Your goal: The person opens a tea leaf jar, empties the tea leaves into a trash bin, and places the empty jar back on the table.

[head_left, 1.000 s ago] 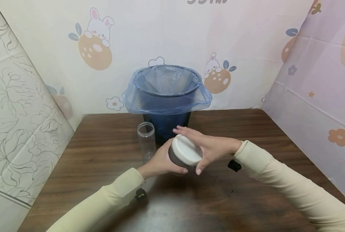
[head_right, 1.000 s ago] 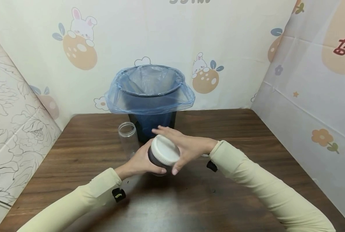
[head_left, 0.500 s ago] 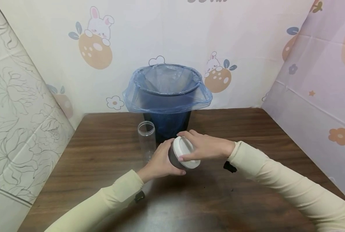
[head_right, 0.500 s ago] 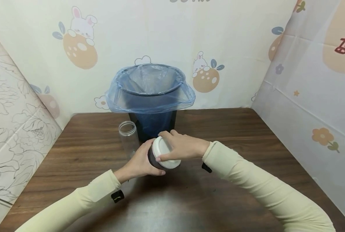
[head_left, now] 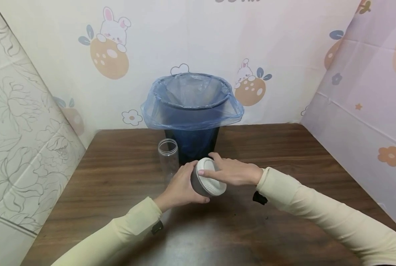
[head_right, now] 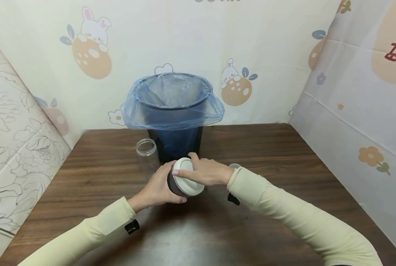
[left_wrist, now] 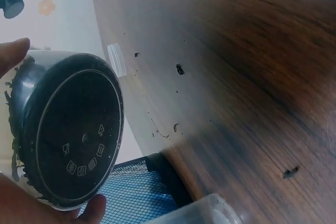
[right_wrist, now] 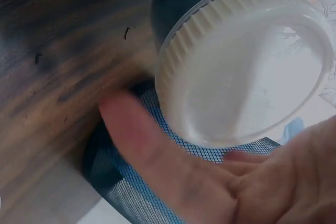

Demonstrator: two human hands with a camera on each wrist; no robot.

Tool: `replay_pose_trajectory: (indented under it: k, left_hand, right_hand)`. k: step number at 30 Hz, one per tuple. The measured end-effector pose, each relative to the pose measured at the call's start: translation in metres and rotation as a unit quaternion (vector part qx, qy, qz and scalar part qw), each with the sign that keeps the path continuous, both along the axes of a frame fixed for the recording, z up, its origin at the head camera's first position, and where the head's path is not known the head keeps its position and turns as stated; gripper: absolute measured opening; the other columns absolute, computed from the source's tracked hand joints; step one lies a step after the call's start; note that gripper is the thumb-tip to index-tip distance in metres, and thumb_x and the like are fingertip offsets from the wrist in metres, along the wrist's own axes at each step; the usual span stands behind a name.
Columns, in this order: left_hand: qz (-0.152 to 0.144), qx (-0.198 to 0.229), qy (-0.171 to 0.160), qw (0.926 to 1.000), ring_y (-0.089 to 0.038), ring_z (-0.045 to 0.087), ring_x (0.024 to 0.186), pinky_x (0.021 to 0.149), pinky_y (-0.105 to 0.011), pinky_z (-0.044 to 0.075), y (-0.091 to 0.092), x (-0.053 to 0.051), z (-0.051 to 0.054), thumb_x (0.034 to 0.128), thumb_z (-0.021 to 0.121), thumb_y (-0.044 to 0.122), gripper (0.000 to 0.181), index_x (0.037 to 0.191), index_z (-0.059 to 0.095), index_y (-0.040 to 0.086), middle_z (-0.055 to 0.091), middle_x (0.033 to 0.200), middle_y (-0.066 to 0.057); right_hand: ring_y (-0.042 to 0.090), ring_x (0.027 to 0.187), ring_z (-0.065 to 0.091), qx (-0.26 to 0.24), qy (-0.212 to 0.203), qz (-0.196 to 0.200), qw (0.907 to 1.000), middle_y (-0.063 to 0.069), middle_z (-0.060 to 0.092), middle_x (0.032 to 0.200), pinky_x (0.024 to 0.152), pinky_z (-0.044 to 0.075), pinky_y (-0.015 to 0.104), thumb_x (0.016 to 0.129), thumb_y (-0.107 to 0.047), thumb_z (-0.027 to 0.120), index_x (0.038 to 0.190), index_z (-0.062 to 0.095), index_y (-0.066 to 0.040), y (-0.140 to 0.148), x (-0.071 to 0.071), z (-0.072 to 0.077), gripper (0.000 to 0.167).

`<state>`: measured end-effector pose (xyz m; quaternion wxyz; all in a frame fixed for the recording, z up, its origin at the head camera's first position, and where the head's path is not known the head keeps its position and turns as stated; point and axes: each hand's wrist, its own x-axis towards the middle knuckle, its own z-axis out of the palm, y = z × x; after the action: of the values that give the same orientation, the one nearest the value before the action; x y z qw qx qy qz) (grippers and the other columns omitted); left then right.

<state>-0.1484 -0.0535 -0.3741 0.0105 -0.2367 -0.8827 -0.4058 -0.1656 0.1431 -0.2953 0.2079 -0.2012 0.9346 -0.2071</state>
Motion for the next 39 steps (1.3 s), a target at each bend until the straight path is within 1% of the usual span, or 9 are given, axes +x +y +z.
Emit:
replay_pose_trajectory:
  k: [3,5,7,10,12,15,22,29,39]
  left_hand:
    - [-0.007,-0.003,0.005,1.0000,-0.022,0.048,0.110,0.088,-0.042,0.045,0.000,0.001,-0.001,0.0529,0.092,0.036,0.105,0.139,0.039,0.006,0.051,0.125,-0.006]
    - [-0.014,0.001,0.010,0.9998,-0.022,0.049,0.109,0.088,-0.043,0.045,-0.001,0.002,-0.003,0.0525,0.092,0.034,0.104,0.139,0.040,0.006,0.052,0.124,-0.007]
    - [-0.023,0.005,0.007,0.9997,-0.022,0.049,0.109,0.087,-0.042,0.045,-0.003,0.003,-0.004,0.0524,0.091,0.034,0.103,0.138,0.041,0.006,0.052,0.124,-0.006]
    - [-0.035,0.021,-0.018,0.9990,-0.021,0.048,0.109,0.087,-0.041,0.044,-0.006,0.004,-0.005,0.0533,0.091,0.033,0.103,0.139,0.040,0.007,0.051,0.124,-0.005]
    - [-0.045,0.035,-0.030,0.9979,-0.020,0.048,0.110,0.088,-0.041,0.043,-0.007,0.004,-0.005,0.0534,0.091,0.032,0.102,0.139,0.040,0.009,0.052,0.124,-0.004]
    - [-0.056,0.048,-0.036,0.9966,-0.019,0.048,0.111,0.089,-0.041,0.043,-0.009,0.004,-0.006,0.0528,0.091,0.031,0.102,0.139,0.040,0.010,0.052,0.125,-0.002]
    - [-0.057,0.058,-0.025,0.9964,-0.022,0.046,0.116,0.094,-0.043,0.040,-0.013,0.001,-0.008,0.0520,0.090,0.029,0.103,0.139,0.040,0.007,0.050,0.128,-0.005]
    - [-0.055,0.062,-0.016,0.9964,-0.023,0.045,0.117,0.095,-0.046,0.039,-0.019,0.003,-0.010,0.0512,0.091,0.031,0.104,0.138,0.041,0.006,0.050,0.131,-0.010]
    - [-0.057,0.078,-0.006,0.9953,-0.021,0.048,0.114,0.094,-0.047,0.041,-0.023,0.006,-0.012,0.0505,0.091,0.034,0.103,0.136,0.044,0.003,0.052,0.127,-0.004]
  right_hand:
    - [0.022,0.103,0.056,-0.011,-0.013,0.033,0.9993,0.008,0.050,0.125,0.080,0.049,0.039,0.083,-0.067,0.056,0.144,0.027,-0.012,-0.001,-0.001,0.000,0.087]
    - [0.019,0.098,0.055,-0.034,0.008,0.094,0.9950,0.005,0.046,0.122,0.076,0.050,0.034,0.080,-0.054,0.068,0.140,0.030,-0.013,0.001,-0.002,0.000,0.082]
    - [0.019,0.100,0.051,-0.054,0.050,0.176,0.9817,0.004,0.041,0.124,0.077,0.049,0.032,0.074,-0.041,0.079,0.137,0.033,-0.015,0.003,-0.003,-0.002,0.082]
    - [0.018,0.111,0.043,-0.072,0.123,0.281,0.9489,0.001,0.035,0.132,0.085,0.047,0.031,0.064,-0.024,0.087,0.133,0.038,-0.020,0.005,-0.004,-0.005,0.085]
    - [0.018,0.118,0.036,-0.081,0.144,0.319,0.9332,0.000,0.031,0.137,0.087,0.046,0.031,0.059,-0.017,0.088,0.131,0.039,-0.023,0.006,-0.005,-0.008,0.087]
    - [0.018,0.124,0.030,-0.089,0.143,0.337,0.9263,0.001,0.027,0.142,0.088,0.046,0.032,0.057,-0.011,0.087,0.131,0.039,-0.027,0.009,-0.007,-0.010,0.090]
    - [0.018,0.127,0.027,-0.119,0.099,0.315,0.9363,-0.002,0.024,0.145,0.090,0.045,0.036,0.061,-0.010,0.083,0.135,0.039,-0.028,0.021,-0.013,0.000,0.088]
    - [0.022,0.126,0.029,-0.095,0.105,0.271,0.9520,0.000,0.025,0.145,0.089,0.043,0.041,0.065,-0.014,0.083,0.139,0.039,-0.024,0.040,-0.034,0.007,0.087]
    - [0.031,0.119,0.031,-0.077,0.093,0.222,0.9675,0.010,0.029,0.142,0.085,0.042,0.050,0.068,-0.014,0.084,0.143,0.038,-0.018,0.065,-0.063,-0.017,0.088]
